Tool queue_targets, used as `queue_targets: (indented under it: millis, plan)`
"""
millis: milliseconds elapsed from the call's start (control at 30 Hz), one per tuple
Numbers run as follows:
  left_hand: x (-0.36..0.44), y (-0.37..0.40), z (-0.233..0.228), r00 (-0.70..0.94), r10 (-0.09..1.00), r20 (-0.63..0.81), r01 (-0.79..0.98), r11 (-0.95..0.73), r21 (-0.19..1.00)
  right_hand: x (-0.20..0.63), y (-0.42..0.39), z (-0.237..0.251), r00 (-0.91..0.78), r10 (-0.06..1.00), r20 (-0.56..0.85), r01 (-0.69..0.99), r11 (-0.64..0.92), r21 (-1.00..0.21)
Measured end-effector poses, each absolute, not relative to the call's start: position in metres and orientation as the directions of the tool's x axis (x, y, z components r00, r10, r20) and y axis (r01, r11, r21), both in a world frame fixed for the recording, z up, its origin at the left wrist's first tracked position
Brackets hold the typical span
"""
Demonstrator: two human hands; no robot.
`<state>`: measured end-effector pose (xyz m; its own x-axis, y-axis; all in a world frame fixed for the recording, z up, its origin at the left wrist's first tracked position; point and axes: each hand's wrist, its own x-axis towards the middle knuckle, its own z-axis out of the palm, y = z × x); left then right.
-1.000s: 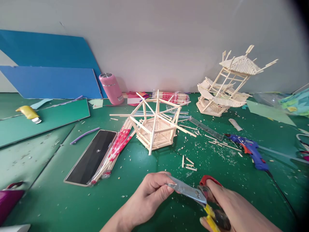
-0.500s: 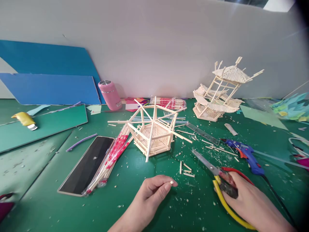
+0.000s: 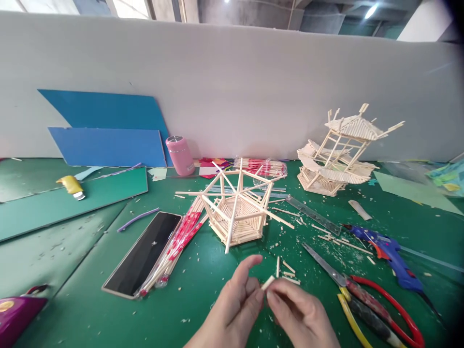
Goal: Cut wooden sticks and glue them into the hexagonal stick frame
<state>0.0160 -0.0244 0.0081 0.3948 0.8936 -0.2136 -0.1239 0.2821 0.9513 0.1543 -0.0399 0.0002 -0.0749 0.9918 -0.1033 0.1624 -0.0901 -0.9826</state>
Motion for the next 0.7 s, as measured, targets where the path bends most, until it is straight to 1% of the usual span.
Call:
queue_targets:
  millis: [133,200,267,333,367,433,467,533,633,700]
  plan:
    - [0.005,-0.021,0.022,0.392,0.878,-0.275,-0.162,0.36,0.919,0.134,-0.024,-0.002,-0.068,0.995,-0.07,-0.111,-0.077,-0.991]
    - [-0.002,-0.019,0.021,0.379,0.883,-0.278,-0.126,0.347,0.929,0.131,-0.018,-0.002,-0.062,0.993,-0.098,-0.178,-0.108,-0.978]
    - [-0.008,-0.015,0.015,0.309,0.918,-0.248,-0.05,0.277,0.96,0.129,-0.011,0.0,-0.043,0.986,-0.163,-0.217,-0.168,-0.962]
    - [-0.015,-0.008,0.007,0.156,0.975,-0.158,0.079,0.147,0.986,0.126,-0.002,0.002,-0.01,0.979,-0.202,-0.277,-0.197,-0.941]
    - [-0.017,-0.003,0.004,0.061,0.995,-0.077,0.167,0.066,0.984,0.124,0.003,0.003,0.002,0.978,-0.207,-0.313,-0.196,-0.929]
    - [-0.021,0.011,0.001,-0.061,0.991,0.116,0.366,-0.086,0.927,0.121,0.012,0.005,0.006,0.976,-0.218,-0.379,-0.2,-0.903]
    - [-0.021,0.018,0.001,-0.104,0.977,0.187,0.451,-0.121,0.884,0.12,0.016,0.006,0.013,0.973,-0.23,-0.416,-0.204,-0.886]
    - [-0.02,0.032,0.004,-0.078,0.962,0.262,0.526,-0.183,0.83,0.117,0.023,0.007,0.03,0.965,-0.262,-0.495,-0.214,-0.842]
    - [-0.015,0.047,0.012,0.062,0.979,0.192,0.508,-0.197,0.838,0.114,0.029,0.007,0.024,0.959,-0.283,-0.574,-0.218,-0.789]
    - [-0.013,0.052,0.016,0.106,0.983,0.151,0.474,-0.183,0.861,0.112,0.031,0.007,0.028,0.958,-0.284,-0.601,-0.211,-0.771]
